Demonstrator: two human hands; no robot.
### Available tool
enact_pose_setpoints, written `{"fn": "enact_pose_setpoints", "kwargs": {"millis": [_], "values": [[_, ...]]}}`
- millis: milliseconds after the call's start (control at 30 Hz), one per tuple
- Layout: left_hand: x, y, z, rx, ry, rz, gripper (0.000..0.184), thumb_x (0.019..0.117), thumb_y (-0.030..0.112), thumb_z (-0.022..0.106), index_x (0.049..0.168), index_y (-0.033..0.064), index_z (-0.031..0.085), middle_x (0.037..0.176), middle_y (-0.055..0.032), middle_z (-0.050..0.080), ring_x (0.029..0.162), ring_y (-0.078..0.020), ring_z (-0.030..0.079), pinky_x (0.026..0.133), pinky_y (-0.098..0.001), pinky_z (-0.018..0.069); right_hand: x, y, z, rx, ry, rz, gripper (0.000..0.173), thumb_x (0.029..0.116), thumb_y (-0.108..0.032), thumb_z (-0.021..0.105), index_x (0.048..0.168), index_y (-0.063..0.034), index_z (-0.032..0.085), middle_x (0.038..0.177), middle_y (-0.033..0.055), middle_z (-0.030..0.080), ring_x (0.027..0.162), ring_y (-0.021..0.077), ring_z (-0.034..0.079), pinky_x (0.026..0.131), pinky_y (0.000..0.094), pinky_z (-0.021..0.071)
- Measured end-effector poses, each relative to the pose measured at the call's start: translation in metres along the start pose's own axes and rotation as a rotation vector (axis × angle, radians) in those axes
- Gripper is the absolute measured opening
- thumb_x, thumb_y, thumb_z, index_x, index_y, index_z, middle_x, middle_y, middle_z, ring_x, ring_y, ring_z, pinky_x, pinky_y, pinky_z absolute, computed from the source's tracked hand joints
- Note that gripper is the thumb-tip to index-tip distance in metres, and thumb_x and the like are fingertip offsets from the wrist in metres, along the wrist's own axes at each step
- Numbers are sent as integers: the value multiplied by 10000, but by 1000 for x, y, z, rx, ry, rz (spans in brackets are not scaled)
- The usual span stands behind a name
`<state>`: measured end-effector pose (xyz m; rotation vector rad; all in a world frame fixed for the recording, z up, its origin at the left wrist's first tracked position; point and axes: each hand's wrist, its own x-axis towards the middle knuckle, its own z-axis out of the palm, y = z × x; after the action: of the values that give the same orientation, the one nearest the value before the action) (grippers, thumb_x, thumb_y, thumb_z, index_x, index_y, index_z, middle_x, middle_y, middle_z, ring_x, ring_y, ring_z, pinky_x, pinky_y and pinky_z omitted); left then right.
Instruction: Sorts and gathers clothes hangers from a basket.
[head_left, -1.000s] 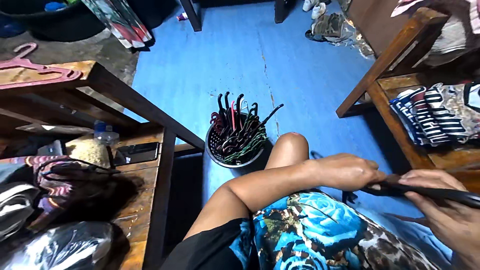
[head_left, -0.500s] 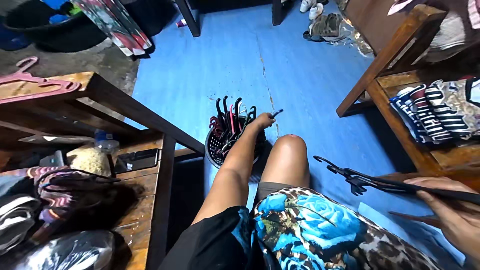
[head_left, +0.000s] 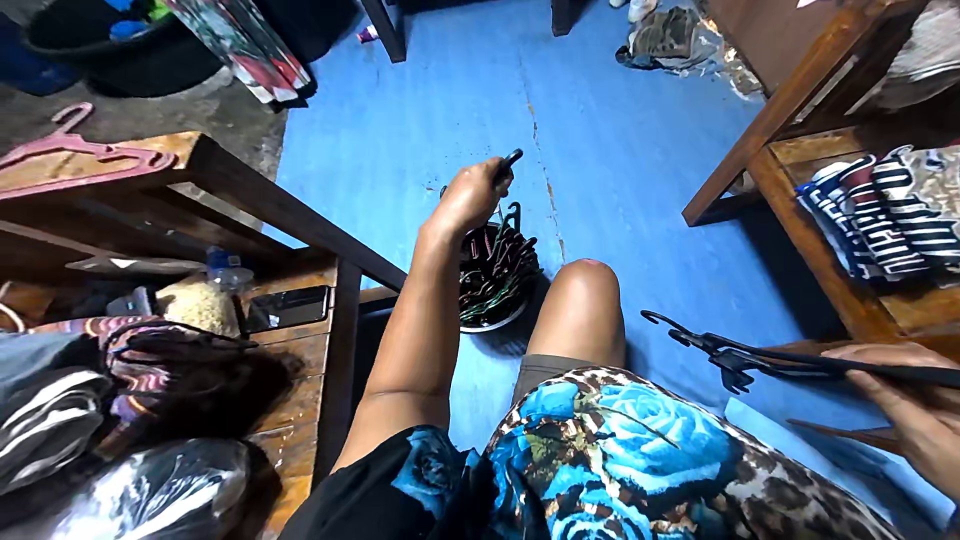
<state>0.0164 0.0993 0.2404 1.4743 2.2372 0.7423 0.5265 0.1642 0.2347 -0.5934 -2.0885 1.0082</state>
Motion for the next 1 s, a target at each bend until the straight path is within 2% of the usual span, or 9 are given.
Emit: {"fn": "enact_pose_setpoints", "kwargs": {"millis": [167,300,433,500,600,700,833,900,1000], "values": [[-41,84,-21,103,215,405,237,1026,151,571,1191,25,687,1045,-163,693,930,-268,679,866,-433,544,11,-15,1,14,0,-65,170,977,-180,667,1106,-283,707,1119,-181,710,1062,-5,659,942,186,543],[-58,153,0,17,375,709,183,962,131,657,1091,53,760,941,-159,659,807,-257,668,713,-387,564,19,-26,3,-20,-23,-154,144,974,-213,683,1105,-267,713,1221,-161,664,1155,12,621,972,177,529],[-82,205,70,-167,238,991,89,916,111,736,975,64,781,886,-123,678,796,-225,685,674,-376,582,18,-29,14,12,-39,-165,170,972,-209,677,1123,-267,729,1441,-132,576,1334,71,534,1097,252,475],[-92,216,104,-228,144,1082,92,931,81,693,931,34,772,813,-106,702,785,-229,704,669,-386,571,14,-30,23,68,-37,-151,255,978,-201,676,1211,-300,705,1421,-179,587,1294,20,558,1089,224,479],[-99,216,122,-274,-99,1069,148,967,17,594,980,-41,730,856,-166,718,836,-297,726,719,-433,573,5,-26,35,78,28,-155,330,1011,-196,635,1326,-294,654,1339,-198,640,1186,-20,619,1030,188,512],[-96,213,112,-353,-279,972,193,996,77,600,1020,-67,726,923,-191,723,899,-285,711,807,-411,552,2,-20,37,-40,118,-160,210,1038,-250,597,1227,-299,673,1243,-232,676,1134,-54,634,999,176,526],[-93,211,114,-462,-299,942,238,1001,119,614,986,-86,734,912,-203,680,891,-277,671,806,-384,530,2,-16,43,-101,164,-140,172,1051,-303,570,1204,-305,650,1206,-279,657,1133,-114,594,1002,132,489],[-96,212,121,-587,-282,900,196,960,97,675,982,-93,716,893,-188,699,857,-236,681,795,-355,541,4,-16,48,-100,193,-145,152,1054,-268,569,1190,-264,636,1189,-249,659,1123,-100,597,1007,149,491],[-95,211,113,-647,-245,866,206,946,69,694,1054,-106,682,946,-183,706,836,-203,681,789,-337,560,7,-13,47,-87,212,-169,177,1064,-254,552,1228,-230,612,1189,-210,687,1123,-55,632,1017,198,517]]}}
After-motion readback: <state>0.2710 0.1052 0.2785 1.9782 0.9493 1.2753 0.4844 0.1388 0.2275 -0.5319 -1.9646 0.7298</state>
